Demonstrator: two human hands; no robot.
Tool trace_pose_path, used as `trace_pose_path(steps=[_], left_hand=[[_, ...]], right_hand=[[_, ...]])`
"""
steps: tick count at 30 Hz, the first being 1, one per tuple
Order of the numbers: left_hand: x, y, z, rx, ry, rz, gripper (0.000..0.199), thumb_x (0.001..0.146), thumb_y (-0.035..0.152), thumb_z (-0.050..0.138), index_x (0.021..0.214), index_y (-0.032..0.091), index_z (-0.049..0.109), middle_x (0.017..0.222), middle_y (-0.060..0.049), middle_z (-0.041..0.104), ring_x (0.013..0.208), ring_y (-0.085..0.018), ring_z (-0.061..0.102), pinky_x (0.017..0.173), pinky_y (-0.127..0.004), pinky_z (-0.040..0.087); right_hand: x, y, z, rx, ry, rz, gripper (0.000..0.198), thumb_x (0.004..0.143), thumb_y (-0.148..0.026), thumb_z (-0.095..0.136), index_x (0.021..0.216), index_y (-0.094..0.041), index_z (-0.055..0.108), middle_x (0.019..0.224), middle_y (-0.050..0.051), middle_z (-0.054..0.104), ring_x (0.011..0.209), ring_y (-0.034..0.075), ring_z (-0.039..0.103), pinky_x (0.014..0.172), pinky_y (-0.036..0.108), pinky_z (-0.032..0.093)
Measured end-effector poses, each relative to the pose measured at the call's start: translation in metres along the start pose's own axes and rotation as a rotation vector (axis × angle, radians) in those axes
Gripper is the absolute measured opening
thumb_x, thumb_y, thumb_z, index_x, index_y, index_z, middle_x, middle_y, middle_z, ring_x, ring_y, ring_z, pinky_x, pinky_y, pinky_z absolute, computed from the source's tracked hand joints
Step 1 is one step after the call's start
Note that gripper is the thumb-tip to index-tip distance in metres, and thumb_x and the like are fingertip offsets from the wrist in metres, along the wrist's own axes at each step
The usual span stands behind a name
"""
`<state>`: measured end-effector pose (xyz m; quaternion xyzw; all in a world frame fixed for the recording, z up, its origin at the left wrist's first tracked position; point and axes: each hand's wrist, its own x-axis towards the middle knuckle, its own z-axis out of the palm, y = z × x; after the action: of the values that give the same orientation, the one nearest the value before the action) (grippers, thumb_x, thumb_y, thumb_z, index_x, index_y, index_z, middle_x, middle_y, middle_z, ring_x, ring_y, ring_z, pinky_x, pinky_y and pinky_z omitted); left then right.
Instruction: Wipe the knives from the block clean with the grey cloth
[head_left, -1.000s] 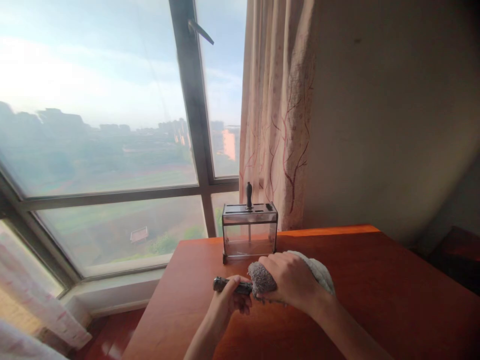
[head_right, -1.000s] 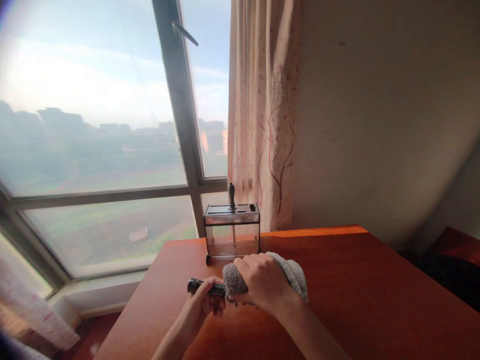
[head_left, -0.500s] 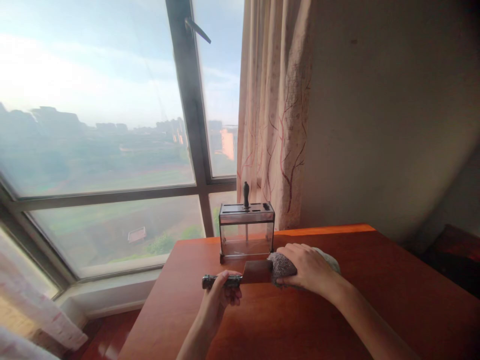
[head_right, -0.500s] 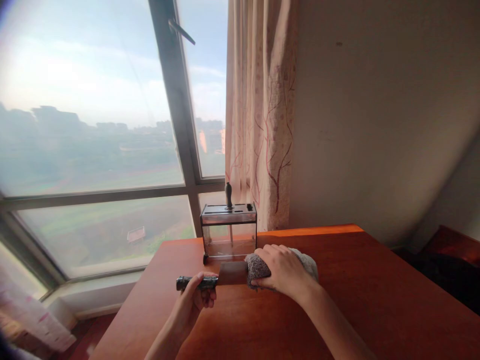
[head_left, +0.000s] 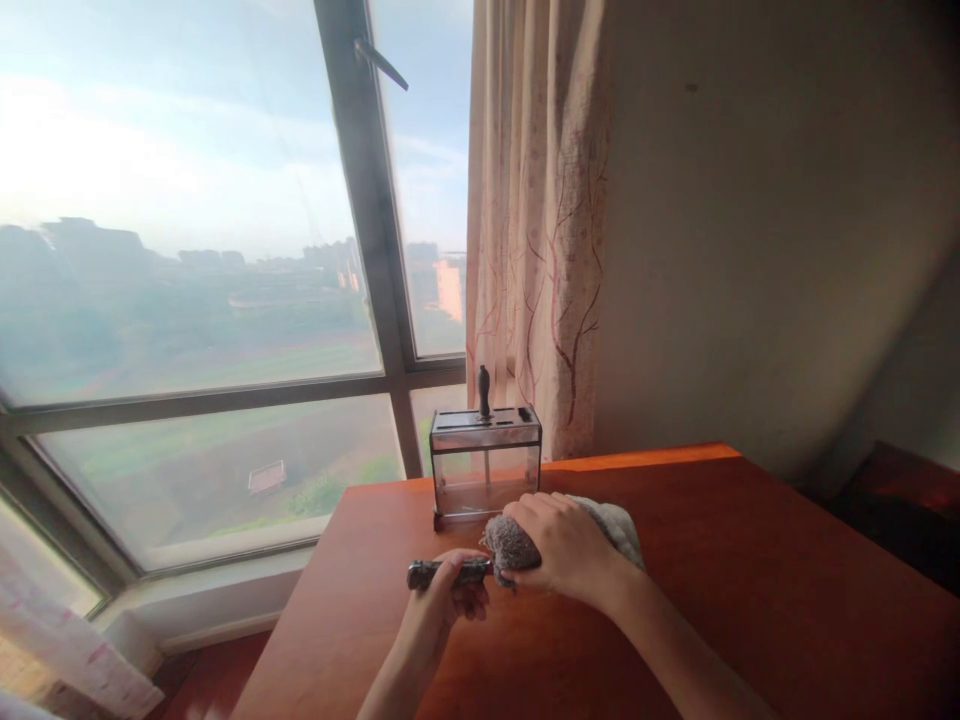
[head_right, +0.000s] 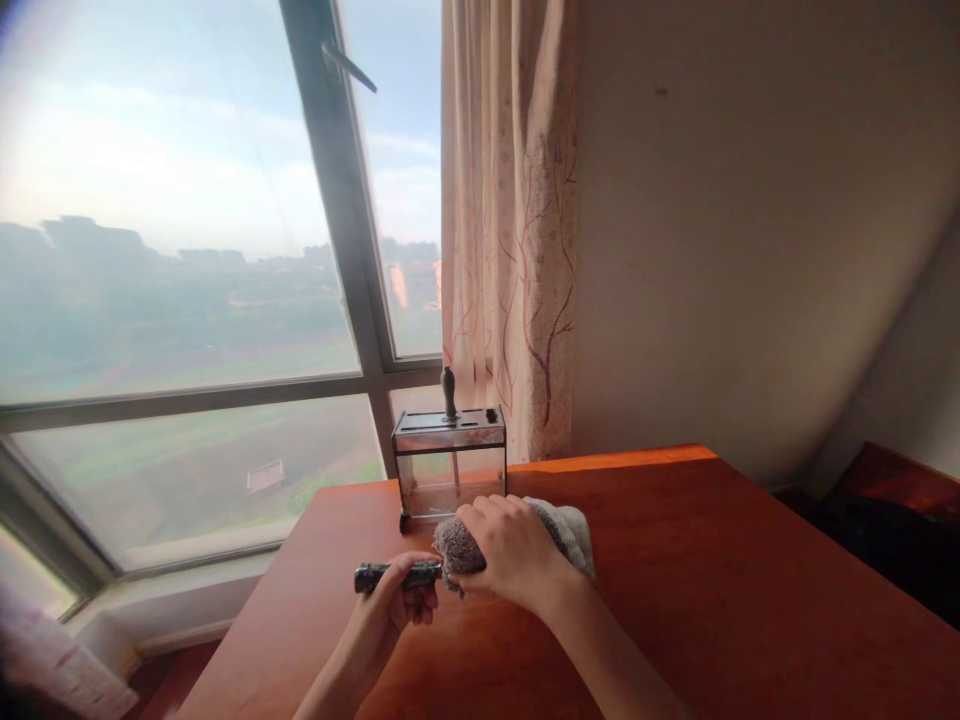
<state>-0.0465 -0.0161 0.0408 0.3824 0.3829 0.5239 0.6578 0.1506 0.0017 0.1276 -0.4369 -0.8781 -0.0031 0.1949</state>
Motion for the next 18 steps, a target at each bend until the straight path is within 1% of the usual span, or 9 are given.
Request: trace_pose_path(steps=[4,8,12,15,18], left_hand=[[-0.002,0.005,-0.004,0.002,0.020,0.008,0.045,0.073,0.052,0.064,0.090,0.011,0.069,0.058,-0.009,0.069,0.046,-0.016,0.059,0.048,-0.025,0.037],[-0.002,0.010,-0.010,-0.008,0.040,0.029,0.043,0.075,0.051,0.063,0.089,0.011,0.070,0.057,-0.007,0.068,0.046,-0.016,0.058,0.049,-0.025,0.038],[-0.002,0.011,-0.015,-0.021,0.032,0.015,0.039,0.077,0.048,0.062,0.090,0.012,0.070,0.056,-0.006,0.068,0.046,-0.015,0.058,0.049,-0.025,0.038],[-0.001,0.009,-0.016,0.011,0.006,0.006,0.041,0.079,0.050,0.059,0.090,0.011,0.068,0.056,-0.007,0.068,0.044,-0.015,0.057,0.048,-0.025,0.037],[0.000,0.006,-0.015,0.047,-0.018,-0.006,0.044,0.079,0.054,0.057,0.087,0.012,0.067,0.055,-0.007,0.068,0.043,-0.015,0.058,0.046,-0.024,0.035]], right_hand=[[-0.003,0.012,-0.003,0.048,0.000,-0.015,0.047,0.065,-0.045,0.077,0.103,-0.024,0.057,0.094,0.001,0.066,0.086,0.024,0.060,0.074,0.032,0.039],[-0.015,0.034,-0.006,0.072,0.009,0.040,0.042,0.065,-0.038,0.076,0.100,-0.024,0.058,0.093,0.001,0.066,0.086,0.023,0.060,0.074,0.031,0.039],[-0.030,0.051,-0.009,0.106,-0.011,0.095,0.035,0.066,-0.034,0.072,0.098,-0.025,0.059,0.094,0.000,0.067,0.086,0.023,0.061,0.074,0.029,0.039],[-0.036,0.054,-0.008,0.108,-0.055,0.122,0.032,0.069,-0.036,0.071,0.097,-0.025,0.060,0.094,0.001,0.068,0.086,0.023,0.062,0.073,0.029,0.040],[-0.035,0.051,-0.006,0.096,-0.093,0.138,0.033,0.072,-0.045,0.069,0.096,-0.024,0.060,0.094,0.002,0.069,0.088,0.025,0.063,0.073,0.030,0.040]])
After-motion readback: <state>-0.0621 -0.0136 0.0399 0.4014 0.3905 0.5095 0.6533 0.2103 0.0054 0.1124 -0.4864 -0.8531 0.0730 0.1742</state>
